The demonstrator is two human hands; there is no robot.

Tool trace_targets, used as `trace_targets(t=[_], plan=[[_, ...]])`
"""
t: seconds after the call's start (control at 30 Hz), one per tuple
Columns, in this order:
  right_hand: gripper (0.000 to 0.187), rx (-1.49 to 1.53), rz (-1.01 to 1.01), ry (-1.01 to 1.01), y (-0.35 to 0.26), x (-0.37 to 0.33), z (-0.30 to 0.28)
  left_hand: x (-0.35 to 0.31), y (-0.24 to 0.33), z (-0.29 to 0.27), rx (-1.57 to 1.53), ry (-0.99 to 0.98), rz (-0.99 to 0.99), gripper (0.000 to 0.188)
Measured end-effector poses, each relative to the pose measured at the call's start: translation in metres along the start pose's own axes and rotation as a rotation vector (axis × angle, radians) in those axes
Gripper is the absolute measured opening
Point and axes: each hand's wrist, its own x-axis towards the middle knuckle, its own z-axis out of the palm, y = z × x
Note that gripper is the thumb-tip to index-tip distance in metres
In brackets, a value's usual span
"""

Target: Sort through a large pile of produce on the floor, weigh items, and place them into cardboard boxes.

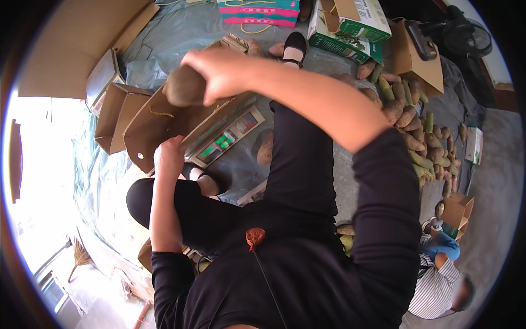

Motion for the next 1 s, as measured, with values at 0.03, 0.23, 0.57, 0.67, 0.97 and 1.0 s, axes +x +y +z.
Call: trace_targets(t=[0.03,0.23,0.57,0.67,0.97,1.0], plan=[[0.070,-0.047,0.096,-0.137,-0.009,0.022,0.023,-0.002,-0.003,0.001,0.023,-0.011,-0.007,0.019],[0.059,-0.247,0.337,-0.556,0.005,0.085,0.136,0.010,0.007,0.008,-0.018,0.007,0.063,0.019],[0.040,-0.223,0.266,-0.892,0.013,0.115,0.233,0.009,0.011,0.009,-0.044,-0.076,-0.032,0.013],[0.039,-0.213,0.206,-0.798,0.006,0.124,0.220,0.007,0.010,0.004,0.017,-0.062,-0.026,0.015],[0.048,0.105,-0.175,-0.094,0.009,0.053,0.000,0.012,0.013,0.008,-0.026,-0.048,0.024,0.019],[0.044,0.026,-0.103,0.007,0.013,0.020,-0.041,0.015,0.017,0.010,-0.026,-0.062,0.046,0.019]])
